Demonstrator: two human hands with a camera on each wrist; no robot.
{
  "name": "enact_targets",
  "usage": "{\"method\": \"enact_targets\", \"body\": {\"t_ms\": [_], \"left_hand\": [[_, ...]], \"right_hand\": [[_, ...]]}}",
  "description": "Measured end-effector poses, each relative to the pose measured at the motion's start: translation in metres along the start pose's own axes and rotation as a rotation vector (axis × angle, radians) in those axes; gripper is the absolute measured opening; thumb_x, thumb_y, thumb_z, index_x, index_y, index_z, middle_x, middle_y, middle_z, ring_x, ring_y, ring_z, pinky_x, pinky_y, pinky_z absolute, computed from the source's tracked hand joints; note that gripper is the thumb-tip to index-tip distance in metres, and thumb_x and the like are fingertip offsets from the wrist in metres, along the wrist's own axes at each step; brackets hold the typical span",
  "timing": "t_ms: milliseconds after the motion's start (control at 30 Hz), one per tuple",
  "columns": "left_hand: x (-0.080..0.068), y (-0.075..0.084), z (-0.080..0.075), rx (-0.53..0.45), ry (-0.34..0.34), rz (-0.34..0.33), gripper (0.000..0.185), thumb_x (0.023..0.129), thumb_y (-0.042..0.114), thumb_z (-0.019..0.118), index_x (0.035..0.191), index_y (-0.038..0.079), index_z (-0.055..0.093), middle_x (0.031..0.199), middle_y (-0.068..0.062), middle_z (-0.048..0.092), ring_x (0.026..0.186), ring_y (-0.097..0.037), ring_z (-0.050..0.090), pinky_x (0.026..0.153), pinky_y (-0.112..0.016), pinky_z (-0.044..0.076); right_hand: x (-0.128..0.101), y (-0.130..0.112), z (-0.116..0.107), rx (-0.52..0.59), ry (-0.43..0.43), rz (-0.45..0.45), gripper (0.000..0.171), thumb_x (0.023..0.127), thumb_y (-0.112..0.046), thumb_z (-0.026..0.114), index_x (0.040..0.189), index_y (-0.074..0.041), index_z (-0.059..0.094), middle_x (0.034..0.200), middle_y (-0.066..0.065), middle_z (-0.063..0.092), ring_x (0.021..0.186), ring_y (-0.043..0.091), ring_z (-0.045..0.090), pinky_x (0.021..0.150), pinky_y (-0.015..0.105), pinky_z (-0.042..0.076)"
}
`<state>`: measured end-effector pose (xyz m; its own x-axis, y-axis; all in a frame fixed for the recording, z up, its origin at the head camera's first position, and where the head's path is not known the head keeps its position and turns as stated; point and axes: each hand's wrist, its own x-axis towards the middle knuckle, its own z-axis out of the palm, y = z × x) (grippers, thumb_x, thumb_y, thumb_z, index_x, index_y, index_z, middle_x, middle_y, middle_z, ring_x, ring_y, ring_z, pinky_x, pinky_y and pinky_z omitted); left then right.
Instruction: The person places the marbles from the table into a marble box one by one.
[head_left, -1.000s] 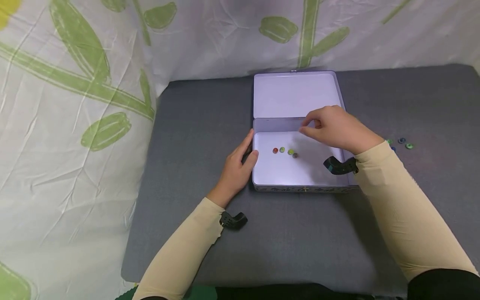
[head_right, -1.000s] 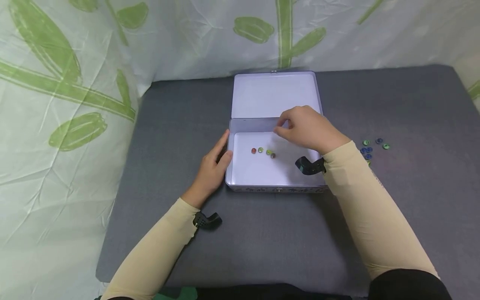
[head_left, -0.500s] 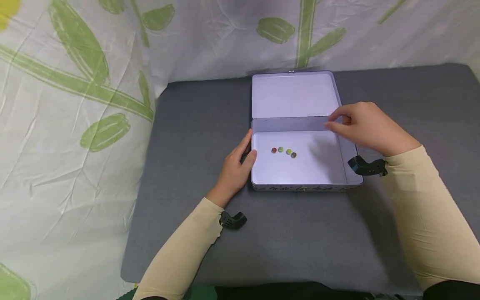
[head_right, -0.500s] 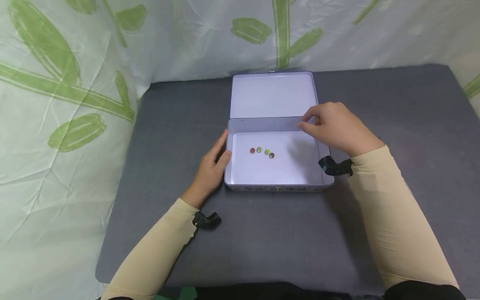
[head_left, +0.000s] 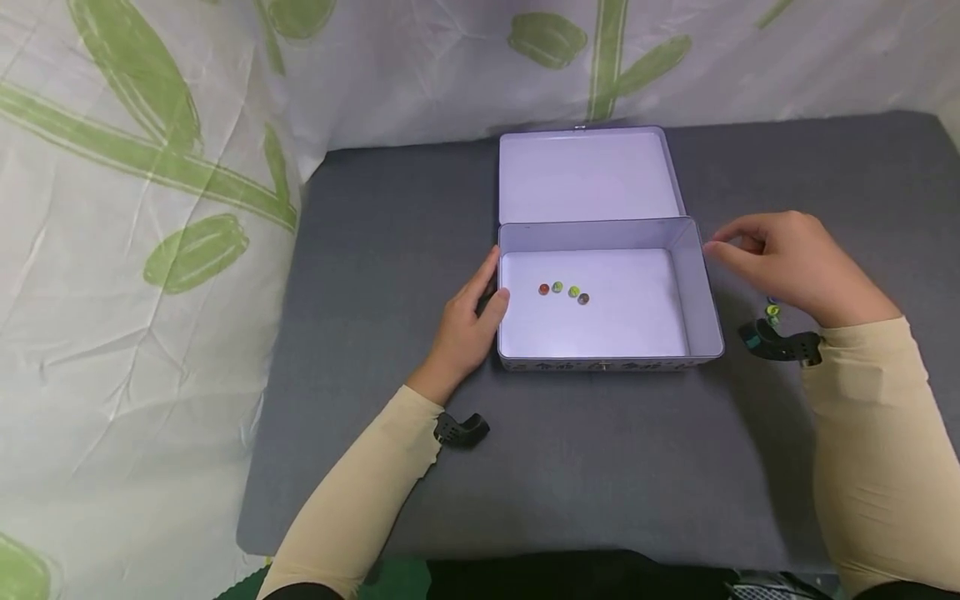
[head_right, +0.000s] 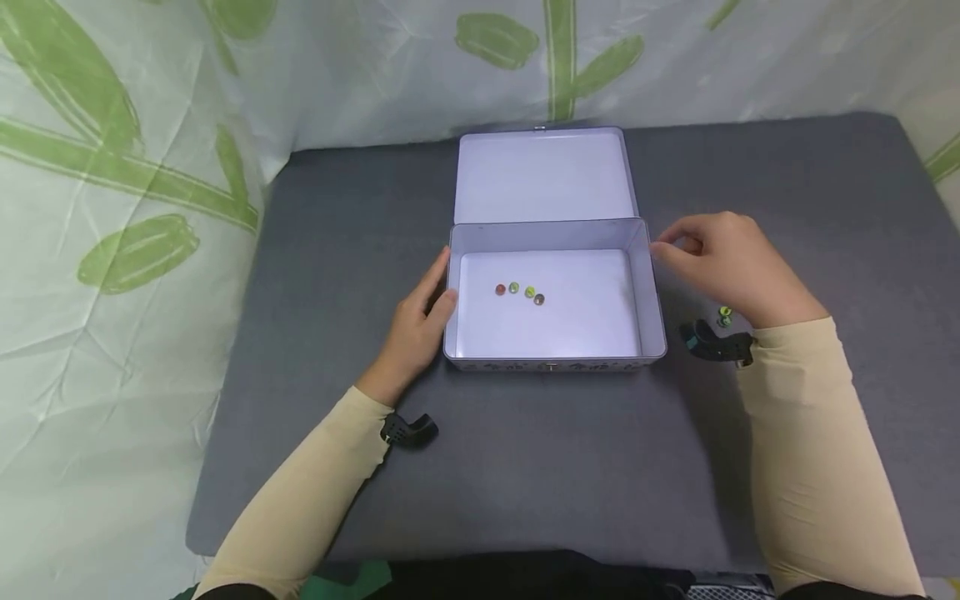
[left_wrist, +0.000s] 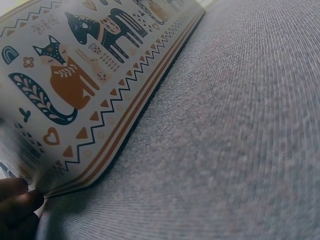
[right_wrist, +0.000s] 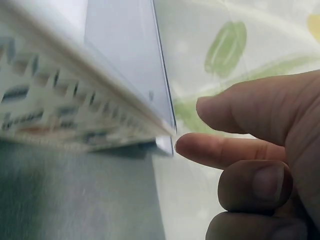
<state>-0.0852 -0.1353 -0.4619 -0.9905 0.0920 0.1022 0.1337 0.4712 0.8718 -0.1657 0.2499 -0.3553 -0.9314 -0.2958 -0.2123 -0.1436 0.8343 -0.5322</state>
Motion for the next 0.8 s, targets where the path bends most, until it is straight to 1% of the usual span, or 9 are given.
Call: {"method": "enact_targets", "body": {"t_ms": [100,267,367,433,467,533,600,667,800], "left_hand": [[0.000,0.001,-0.001,0.002,-0.001,-0.002,0.063,0.107,0.041,0.046,0.166,0.022,0.034,0.169,0.006,0.035,0.155,-0.009,0.032,0.127,-0.034,0.028],[-0.001,0.001,0.000,0.005,0.008,0.006,0.064,0.106,0.041,0.046,0.166,0.021,0.035,0.169,0.004,0.037,0.155,-0.011,0.034,0.126,-0.035,0.029],[-0.001,0.000,-0.001,0.009,0.008,0.009,0.064,0.106,0.041,0.046,0.166,0.022,0.035,0.168,0.005,0.038,0.154,-0.011,0.035,0.126,-0.035,0.030],[-0.001,-0.001,-0.001,0.002,0.007,0.010,0.063,0.107,0.041,0.046,0.166,0.022,0.035,0.168,0.005,0.038,0.154,-0.011,0.035,0.126,-0.035,0.029],[-0.002,-0.002,0.000,-0.004,0.008,0.011,0.063,0.107,0.041,0.046,0.166,0.022,0.035,0.168,0.006,0.037,0.154,-0.011,0.035,0.126,-0.035,0.029],[-0.002,-0.003,0.000,-0.016,0.014,0.013,0.062,0.108,0.040,0.047,0.166,0.023,0.036,0.168,0.006,0.038,0.154,-0.011,0.035,0.126,-0.036,0.030],[-0.002,-0.003,0.000,-0.025,0.019,0.018,0.061,0.108,0.039,0.048,0.166,0.024,0.036,0.167,0.006,0.039,0.154,-0.012,0.036,0.125,-0.037,0.031],[-0.003,-0.003,0.000,-0.027,0.021,0.020,0.060,0.108,0.039,0.048,0.165,0.025,0.037,0.167,0.005,0.040,0.153,-0.013,0.037,0.125,-0.038,0.031],[-0.003,-0.003,0.000,-0.023,0.016,0.020,0.061,0.108,0.041,0.047,0.166,0.025,0.036,0.167,0.005,0.039,0.154,-0.012,0.036,0.125,-0.037,0.031]], "right_hand": [[-0.007,0.010,-0.001,-0.003,0.009,0.015,0.046,0.105,-0.043,0.061,0.125,-0.003,0.073,0.059,0.005,0.046,0.052,0.017,0.038,0.054,0.033,0.033],[-0.017,0.030,0.001,-0.048,0.003,0.047,0.046,0.105,-0.040,0.062,0.124,0.001,0.073,0.064,0.006,0.051,0.052,0.018,0.039,0.051,0.034,0.033],[-0.024,0.045,0.002,-0.081,0.007,0.089,0.048,0.105,-0.040,0.062,0.122,0.004,0.072,0.071,0.007,0.058,0.058,0.019,0.044,0.054,0.033,0.035],[-0.028,0.055,0.002,-0.100,0.001,0.125,0.051,0.106,-0.040,0.060,0.120,0.008,0.070,0.075,0.011,0.063,0.063,0.022,0.047,0.056,0.035,0.038],[-0.031,0.060,0.001,-0.109,0.000,0.141,0.051,0.106,-0.039,0.060,0.119,0.009,0.070,0.080,0.016,0.065,0.066,0.025,0.051,0.057,0.037,0.042],[-0.034,0.067,0.000,-0.130,-0.022,0.167,0.054,0.106,-0.039,0.059,0.118,0.013,0.067,0.089,0.028,0.068,0.073,0.036,0.059,0.061,0.046,0.049],[-0.036,0.074,0.000,-0.137,-0.051,0.192,0.057,0.107,-0.040,0.058,0.117,0.016,0.065,0.101,0.039,0.066,0.083,0.049,0.063,0.066,0.056,0.052],[-0.039,0.080,0.001,-0.135,-0.066,0.212,0.060,0.106,-0.042,0.059,0.117,0.016,0.066,0.112,0.043,0.064,0.095,0.055,0.063,0.072,0.064,0.052],[-0.041,0.089,0.007,-0.130,-0.078,0.245,0.066,0.104,-0.049,0.060,0.115,0.015,0.069,0.121,0.044,0.061,0.103,0.058,0.061,0.077,0.068,0.051]]}}
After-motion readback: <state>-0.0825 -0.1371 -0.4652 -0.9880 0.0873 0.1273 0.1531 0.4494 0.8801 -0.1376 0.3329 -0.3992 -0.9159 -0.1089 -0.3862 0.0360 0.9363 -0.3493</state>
